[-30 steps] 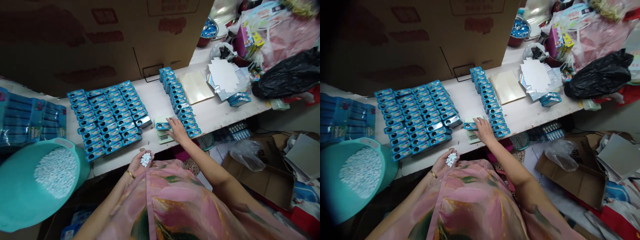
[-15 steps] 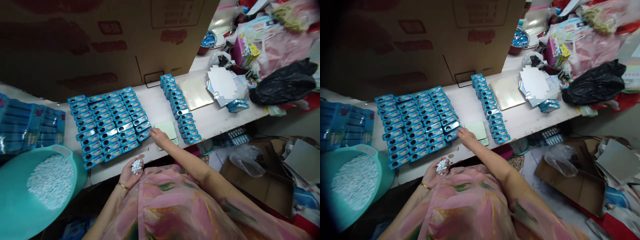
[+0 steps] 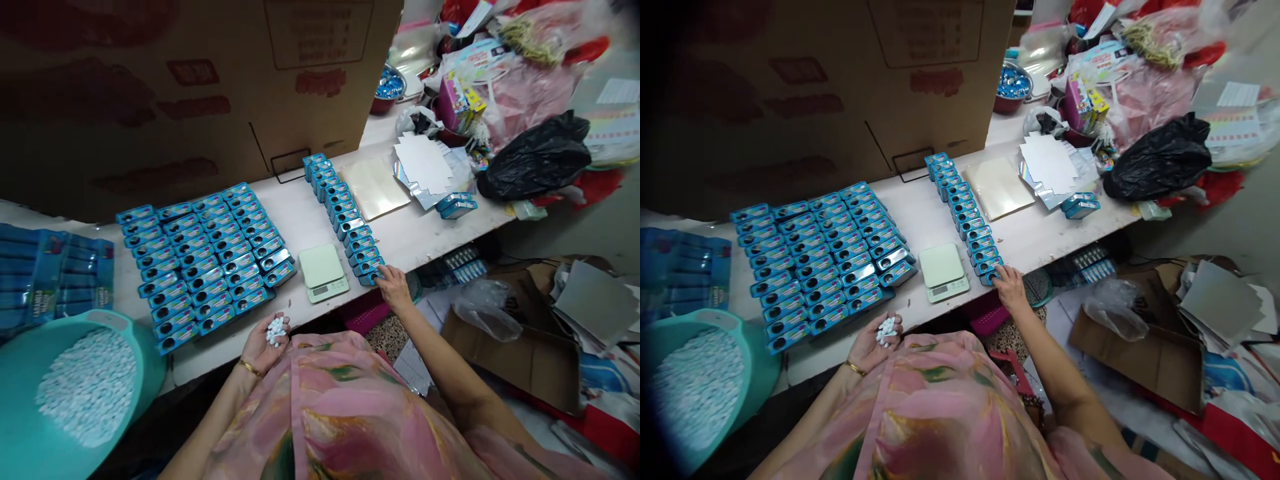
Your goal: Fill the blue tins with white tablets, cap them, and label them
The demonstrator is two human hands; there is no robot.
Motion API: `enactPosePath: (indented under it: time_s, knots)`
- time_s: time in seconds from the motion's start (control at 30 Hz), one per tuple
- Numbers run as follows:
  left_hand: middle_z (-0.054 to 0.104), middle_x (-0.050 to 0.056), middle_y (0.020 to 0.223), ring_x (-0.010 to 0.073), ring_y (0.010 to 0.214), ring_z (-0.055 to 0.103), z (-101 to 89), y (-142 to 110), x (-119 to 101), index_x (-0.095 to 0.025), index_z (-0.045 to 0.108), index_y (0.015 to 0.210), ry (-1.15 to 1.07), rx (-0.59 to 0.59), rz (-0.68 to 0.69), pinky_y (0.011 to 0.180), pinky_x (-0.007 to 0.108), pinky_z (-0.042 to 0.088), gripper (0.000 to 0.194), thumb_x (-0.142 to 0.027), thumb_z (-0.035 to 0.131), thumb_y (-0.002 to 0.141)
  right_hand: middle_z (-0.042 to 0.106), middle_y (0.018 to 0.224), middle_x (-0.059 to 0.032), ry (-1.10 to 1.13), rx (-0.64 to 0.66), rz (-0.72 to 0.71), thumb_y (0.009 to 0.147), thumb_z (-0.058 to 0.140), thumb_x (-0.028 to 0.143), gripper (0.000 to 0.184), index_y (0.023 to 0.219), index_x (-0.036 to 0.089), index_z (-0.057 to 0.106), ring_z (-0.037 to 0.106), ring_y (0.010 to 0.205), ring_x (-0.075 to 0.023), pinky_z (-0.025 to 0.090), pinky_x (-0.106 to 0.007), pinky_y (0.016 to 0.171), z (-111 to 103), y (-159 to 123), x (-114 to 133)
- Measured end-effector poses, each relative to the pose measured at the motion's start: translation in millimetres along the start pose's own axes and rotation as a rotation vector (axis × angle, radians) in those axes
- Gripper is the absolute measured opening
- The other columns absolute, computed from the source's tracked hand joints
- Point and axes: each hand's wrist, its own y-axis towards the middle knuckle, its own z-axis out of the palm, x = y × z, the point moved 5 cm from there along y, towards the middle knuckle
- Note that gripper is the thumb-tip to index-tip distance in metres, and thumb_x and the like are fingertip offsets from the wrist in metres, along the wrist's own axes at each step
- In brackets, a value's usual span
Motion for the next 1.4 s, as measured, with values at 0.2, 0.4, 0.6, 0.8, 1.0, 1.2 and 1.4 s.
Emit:
enactPosePath:
  time_s: [0.2,0.4,0.6,0.8,1.0,1.2,1.4]
  knots:
    - [0.055,0.004,0.068,0.0075,0.054,0.054,-4.1,-8.3,1.3,-0.013,0.052,0.074,-0.039,0.013,0.024,0.039,0.014,0.042,0.018,-0.017,0.037,0.083,0.045,0.119,-0.0062,0.052,-0.021,-0.22,0.081,0.043,0.014,0.021,0.094,0.023,0.057,0.034,0.111,-0.0217,0.022,-0.044,0.096,-41.9,16.8,62.7]
    - [0.062,0.007,0.067,0.0119,0.058,0.06,-0.7,-12.5,5.1,-0.012,0.056,0.075,-0.068,-0.054,0.026,0.048,0.021,0.051,0.021,-0.018,0.038,0.082,0.05,0.108,-0.009,0.074,0.103,-0.383,0.081,0.042,0.013,0.019,0.086,0.018,0.06,0.042,0.097,-0.0209,0.029,-0.042,0.089,-23.2,82.3,126.5]
    - [0.064,0.008,0.068,0.0162,0.067,0.063,-4.1,-16.8,3.2,-0.011,0.059,0.076,-0.09,-0.08,0.082,0.059,0.03,0.054,0.023,-0.016,0.037,0.082,0.048,0.116,-0.0107,0.251,0.053,-0.395,0.083,0.041,0.016,0.026,0.107,0.017,0.053,0.041,0.103,-0.0195,0.032,-0.037,0.088,-23.6,66.4,151.0]
    - [0.061,0.004,0.061,0.0113,0.05,0.058,-3.2,-8.8,8.2,-0.011,0.057,0.076,-0.004,-0.034,0.064,0.049,0.026,0.052,0.022,-0.017,0.037,0.083,0.052,0.105,-0.0071,0.328,0.257,-0.732,0.085,0.041,0.026,0.022,0.103,0.02,0.053,0.045,0.088,-0.0167,0.039,-0.028,0.069,-27.9,22.7,216.5]
    - [0.063,0.004,0.067,0.0125,0.058,0.06,-6.4,-7.2,10.0,-0.012,0.057,0.078,-0.001,-0.027,0.056,0.053,0.026,0.052,0.022,-0.016,0.036,0.083,0.052,0.099,-0.0055,0.323,0.256,-0.694,0.084,0.042,0.032,0.021,0.097,0.021,0.054,0.042,0.088,-0.0174,0.037,-0.028,0.065,-14.7,18.6,215.2]
    - [0.064,0.006,0.07,0.0148,0.064,0.062,-9.6,-6.6,8.5,-0.01,0.059,0.078,-0.002,-0.04,0.044,0.06,0.03,0.053,0.022,-0.016,0.038,0.082,0.057,0.098,-0.0042,0.437,0.156,-0.665,0.084,0.044,0.032,0.022,0.099,0.02,0.055,0.045,0.085,-0.016,0.039,-0.027,0.069,-19.8,17.7,201.7]
    - [0.066,0.009,0.072,0.0192,0.074,0.063,-8.4,-7.1,5.6,-0.009,0.06,0.076,-0.013,-0.101,0.088,0.07,0.037,0.052,0.023,-0.015,0.039,0.081,0.06,0.085,-0.0073,0.67,-0.113,-0.212,0.084,0.041,0.018,0.018,0.089,0.014,0.058,0.05,0.083,-0.0156,0.042,-0.029,0.075,-31.7,32.0,125.9]
